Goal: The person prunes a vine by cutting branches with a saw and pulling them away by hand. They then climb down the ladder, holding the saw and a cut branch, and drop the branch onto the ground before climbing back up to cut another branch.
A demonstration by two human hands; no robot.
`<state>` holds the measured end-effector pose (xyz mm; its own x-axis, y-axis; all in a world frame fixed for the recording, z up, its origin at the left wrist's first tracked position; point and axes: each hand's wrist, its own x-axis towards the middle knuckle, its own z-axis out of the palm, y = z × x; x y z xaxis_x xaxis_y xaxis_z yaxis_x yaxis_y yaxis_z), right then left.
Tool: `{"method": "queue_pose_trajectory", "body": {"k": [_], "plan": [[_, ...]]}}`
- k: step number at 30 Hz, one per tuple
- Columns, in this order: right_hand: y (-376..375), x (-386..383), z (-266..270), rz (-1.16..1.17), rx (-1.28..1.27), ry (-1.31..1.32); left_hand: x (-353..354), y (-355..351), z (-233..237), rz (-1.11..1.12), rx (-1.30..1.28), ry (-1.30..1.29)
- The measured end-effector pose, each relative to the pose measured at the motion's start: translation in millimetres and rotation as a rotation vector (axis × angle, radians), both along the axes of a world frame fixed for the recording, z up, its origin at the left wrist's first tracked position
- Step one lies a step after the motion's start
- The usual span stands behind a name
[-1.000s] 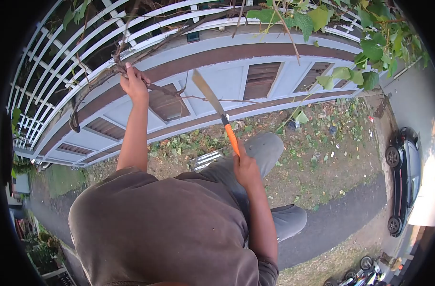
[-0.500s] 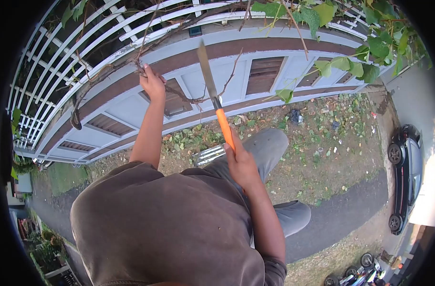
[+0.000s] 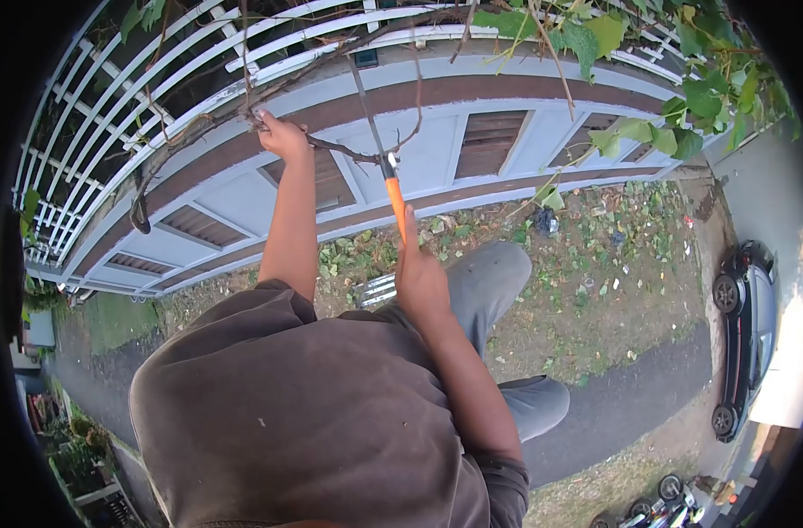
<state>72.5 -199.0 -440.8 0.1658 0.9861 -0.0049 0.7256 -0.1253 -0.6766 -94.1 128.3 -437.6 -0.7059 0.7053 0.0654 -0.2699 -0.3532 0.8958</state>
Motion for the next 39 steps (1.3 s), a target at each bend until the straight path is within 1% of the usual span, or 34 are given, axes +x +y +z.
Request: {"method": "queue_pose_trajectory", "body": {"k": [1,2,4,5,6,7,8,10,11,13,14,15,17,19,20,22,23,24,25,26,27,28,29,30,32,33,34,36,37,39], "plan": [[1,0,9,-0.036,0.063,-0.007,-1,-1,-8,0.005,0.003,0.006],[0,-3,5,-0.037,0.059,-0.002,-3,1,-13,0.004,-0.001,0.011],[-1,-9,-9,-0.038,0.136,0.035,-3,3,-16,0.021,-0.049,-0.074],[-5,-5,-25,-0.039,0.134,0.035,-3,2,-15,0.02,-0.051,-0.074],[-7,3,-46,0.012,-0.002,0.046,-1,1,-9,0.036,-0.046,-0.065],[-8,6,-51,0.065,-0.138,0.055,-1,2,-5,0.055,-0.039,-0.058],[-13,5,-57,0.074,-0.137,0.051,-5,-6,-9,0.064,-0.037,-0.061],[-17,5,-52,0.059,-0.184,0.044,2,-14,-21,-0.065,-0.04,0.105],[-20,7,-51,0.047,-0.194,0.052,0,-14,-26,-0.057,-0.034,0.03],[-21,15,-40,-0.007,-0.103,0.103,-2,-13,-38,-0.075,-0.036,0.027],[-22,19,-42,-0.003,-0.107,0.101,-3,-12,-41,-0.088,-0.016,0.016],[-22,23,-42,-0.014,-0.093,0.12,-2,-17,-39,-0.106,-0.053,0.013],[-19,24,-41,-0.029,-0.072,0.143,-2,-22,-37,-0.135,-0.034,-0.016],[-21,16,-15,-0.072,0.162,0.323,-2,-23,-39,-0.163,-0.026,-0.044],[-21,11,0,-0.071,0.156,0.323,-1,-20,-40,-0.142,-0.024,-0.045],[-17,0,22,-0.172,0.117,0.422,0,-22,-38,-0.113,-0.026,-0.043],[-17,-6,6,-0.173,0.12,0.425,3,-21,-34,-0.125,0.003,-0.13],[-19,-11,-24,-0.093,0.1,0.357,8,-19,-30,-0.142,0.034,-0.221],[-19,-11,-30,-0.015,0.082,0.284,12,-17,-27,-0.151,0.041,-0.227],[-20,-8,-37,-0.019,0.09,0.277,13,-15,-25,-0.166,0.066,-0.214],[-21,-7,-35,0.021,0.015,0.28,10,-15,-26,-0.174,0.085,-0.196],[-22,-8,-37,0.038,0.094,0.281,4,-18,-30,-0.167,0.084,-0.197],[-23,-9,-39,0.056,0.172,0.279,3,-17,-33,-0.168,0.079,-0.303],[-21,-8,-26,0.051,0.17,0.284,2,-18,-37,-0.17,0.066,-0.405],[-21,-6,18,-0.093,0.14,0.3,1,-21,-38,-0.148,0.043,-0.342],[-20,-6,23,-0.121,0.139,0.273,1,-21,-36,-0.127,0.041,-0.291],[-18,-7,11,-0.119,0.142,0.271,3,-19,-33,-0.125,0.044,-0.293],[-17,-12,-27,-0.067,0.162,0.095,9,-17,-28,-0.137,0.065,-0.28],[-15,-14,-31,-0.066,0.171,0.088,16,-21,-24,-0.137,0.074,-0.287],[-10,-14,-32,0.062,-0.075,0.079,33,-29,-22,-0.143,-0.004,-0.259]]}}
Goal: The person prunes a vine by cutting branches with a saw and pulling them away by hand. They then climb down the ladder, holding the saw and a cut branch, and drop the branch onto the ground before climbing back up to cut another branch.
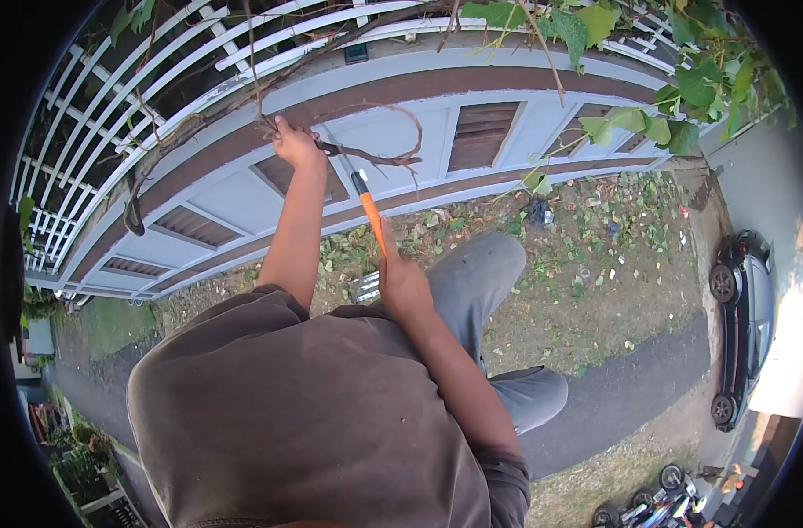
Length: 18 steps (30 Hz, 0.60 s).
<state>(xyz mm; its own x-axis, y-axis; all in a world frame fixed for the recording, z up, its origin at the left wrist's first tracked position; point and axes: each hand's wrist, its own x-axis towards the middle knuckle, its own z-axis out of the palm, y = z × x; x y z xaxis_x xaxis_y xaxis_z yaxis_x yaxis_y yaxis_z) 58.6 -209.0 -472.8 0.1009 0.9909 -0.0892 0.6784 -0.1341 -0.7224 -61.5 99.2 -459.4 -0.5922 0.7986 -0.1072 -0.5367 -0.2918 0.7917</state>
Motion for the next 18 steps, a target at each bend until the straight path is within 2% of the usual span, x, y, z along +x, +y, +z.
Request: {"method": "queue_pose_trajectory", "body": {"k": [6,10,13,15,16,18], "plan": [[-5,21,9,-0.046,0.126,0.061,-7,6,-19,0.047,0.027,0.178],[-2,13,39,-0.062,0.253,0.088,-5,5,-22,0.039,0.0,0.234],[1,3,17,-0.089,0.225,0.134,-2,9,-21,0.036,0.11,0.163],[-3,8,-33,0.005,-0.032,0.022,7,1,3,0.019,0.11,0.188],[-4,8,-36,0.023,-0.067,0.0,6,-3,10,0.012,0.096,0.221],[0,15,-33,-0.01,0.004,0.013,-1,4,-1,-0.011,0.123,0.181]]}}
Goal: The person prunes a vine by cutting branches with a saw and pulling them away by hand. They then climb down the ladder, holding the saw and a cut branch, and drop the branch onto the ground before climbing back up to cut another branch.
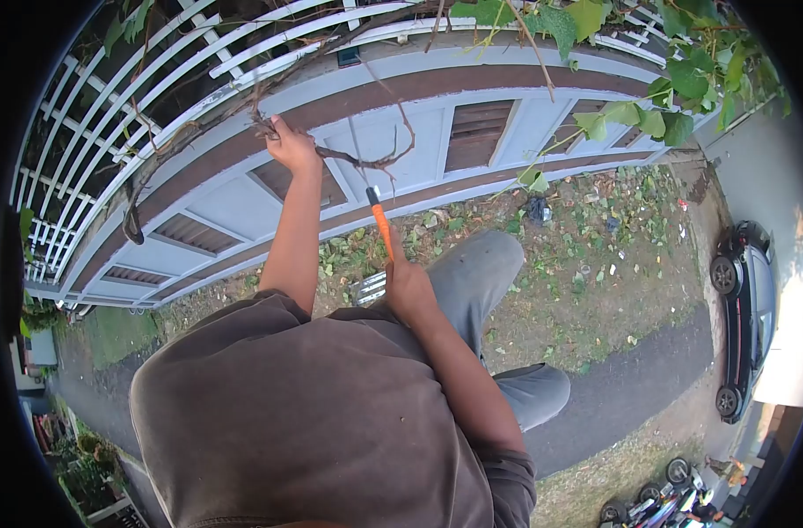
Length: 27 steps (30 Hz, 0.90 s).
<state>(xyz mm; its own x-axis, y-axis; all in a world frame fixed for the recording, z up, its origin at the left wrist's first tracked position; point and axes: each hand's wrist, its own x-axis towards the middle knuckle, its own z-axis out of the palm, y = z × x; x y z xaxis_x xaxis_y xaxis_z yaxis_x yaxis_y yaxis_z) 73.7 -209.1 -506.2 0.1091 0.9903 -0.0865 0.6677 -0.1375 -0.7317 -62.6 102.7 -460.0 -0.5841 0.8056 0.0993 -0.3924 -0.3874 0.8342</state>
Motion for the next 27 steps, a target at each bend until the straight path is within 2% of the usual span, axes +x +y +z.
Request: {"method": "queue_pose_trajectory", "body": {"k": [7,8,10,11,13,17,19,23,24,26,27], "plan": [[8,1,100,-0.127,0.256,0.103,3,2,-10,-0.006,-0.021,0.031],[9,0,89,-0.126,0.257,0.107,2,4,-9,-0.005,-0.02,0.035],[9,1,38,-0.076,0.07,0.036,7,0,7,-0.068,0.05,-0.107],[6,6,9,-0.073,0.078,0.028,13,0,10,-0.065,0.059,-0.115],[-6,12,-37,0.033,0.108,-0.023,15,-3,13,-0.032,0.003,0.021],[-9,8,0,-0.101,0.166,-0.002,-1,2,-17,-0.078,0.01,0.013],[2,12,41,-0.092,0.244,0.071,0,-3,-12,-0.064,-0.021,0.044],[6,-1,70,-0.106,0.305,0.113,0,-3,-9,-0.057,-0.014,0.059],[5,-2,60,-0.095,0.3,0.115,-3,-2,-9,-0.049,0.003,0.037],[0,-2,17,-0.031,0.084,0.039,-10,-1,-3,-0.025,-0.043,0.009],[-2,1,-2,-0.023,0.092,0.029,-10,4,3,-0.01,-0.073,-0.02]]}}
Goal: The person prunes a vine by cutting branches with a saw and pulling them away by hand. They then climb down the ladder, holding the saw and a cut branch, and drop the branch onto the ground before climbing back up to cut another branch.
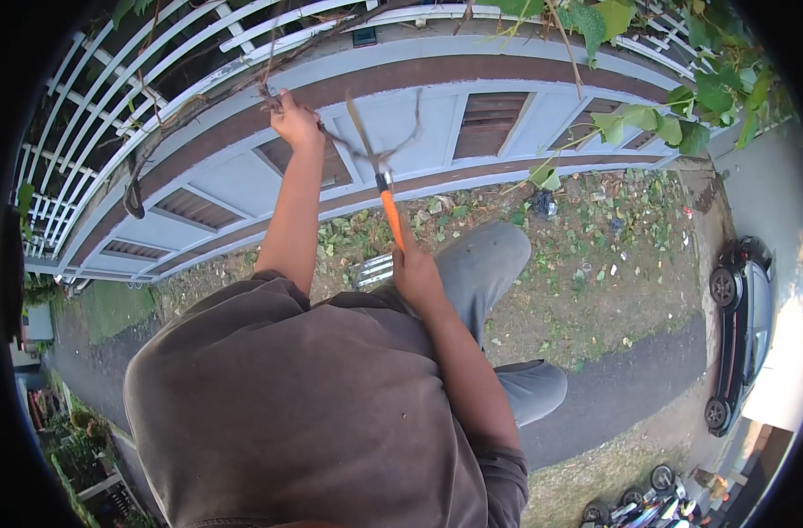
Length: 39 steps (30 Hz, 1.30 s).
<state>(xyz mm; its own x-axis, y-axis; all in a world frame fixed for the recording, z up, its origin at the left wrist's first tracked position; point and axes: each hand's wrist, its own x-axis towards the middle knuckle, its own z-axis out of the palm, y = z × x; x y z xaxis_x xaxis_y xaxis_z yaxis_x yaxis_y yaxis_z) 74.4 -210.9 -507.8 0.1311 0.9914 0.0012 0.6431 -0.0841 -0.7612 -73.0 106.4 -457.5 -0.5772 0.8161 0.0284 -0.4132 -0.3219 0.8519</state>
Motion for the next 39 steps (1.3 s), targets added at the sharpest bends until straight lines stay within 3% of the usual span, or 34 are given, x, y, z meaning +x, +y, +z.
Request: {"method": "queue_pose_trajectory", "body": {"k": [1,3,6,7,9,10,12,14,16,20,22,24,26,28,29,31,32,34,39], "plan": [[-7,-1,-9,0.043,0.028,-0.007,-2,-5,-3,-0.003,0.013,0.166],[-14,0,-17,0.049,-0.033,0.033,-10,-2,-14,-0.014,0.02,0.207],[-11,9,19,-0.004,-0.012,0.092,-29,3,-75,0.016,-0.013,0.306],[-9,19,16,0.012,0.131,0.061,-38,9,-92,0.045,-0.018,0.356],[-21,42,30,-0.033,0.019,0.338,-45,-3,-120,0.089,-0.078,0.426],[-32,53,54,-0.105,-0.246,0.621,-48,-12,-126,0.093,-0.128,0.501],[-60,74,66,-0.17,-0.235,0.711,-54,-52,-109,-0.122,-0.377,0.485],[-97,104,51,-0.244,-0.173,0.751,-67,-71,-134,-0.192,-0.409,0.485],[-133,122,46,-0.369,-0.114,0.847,-88,-76,-208,-0.225,-0.563,0.951],[-196,144,37,-0.565,-0.074,0.764,-115,-114,-259,-0.304,-0.665,1.225],[-230,157,16,-0.817,-0.037,0.945,-132,-141,-286,-0.226,-0.838,1.323],[-248,160,5,-0.928,-0.047,0.968,-150,-163,-309,-0.282,-1.02,1.231],[-267,166,-13,-1.062,-0.032,0.989,-157,-186,-324,-0.149,-1.049,1.193],[-288,188,-46,-1.001,0.102,1.374,-168,-199,-367,-0.034,-1.063,1.218],[-302,208,-60,-0.839,0.038,1.598,-178,-200,-390,0.013,-1.147,1.048],[-298,214,-69,-0.974,0.095,1.613,-192,-204,-405,-0.039,-1.28,0.779],[-294,216,-72,-1.082,0.166,1.624,-194,-203,-413,-0.062,-1.281,0.796],[-297,221,-84,-1.07,0.217,1.711,-196,-196,-424,-0.12,-1.285,0.637],[-292,213,-75,-1.147,0.247,1.607,-182,-158,-480,-0.258,-1.293,0.567]]}}
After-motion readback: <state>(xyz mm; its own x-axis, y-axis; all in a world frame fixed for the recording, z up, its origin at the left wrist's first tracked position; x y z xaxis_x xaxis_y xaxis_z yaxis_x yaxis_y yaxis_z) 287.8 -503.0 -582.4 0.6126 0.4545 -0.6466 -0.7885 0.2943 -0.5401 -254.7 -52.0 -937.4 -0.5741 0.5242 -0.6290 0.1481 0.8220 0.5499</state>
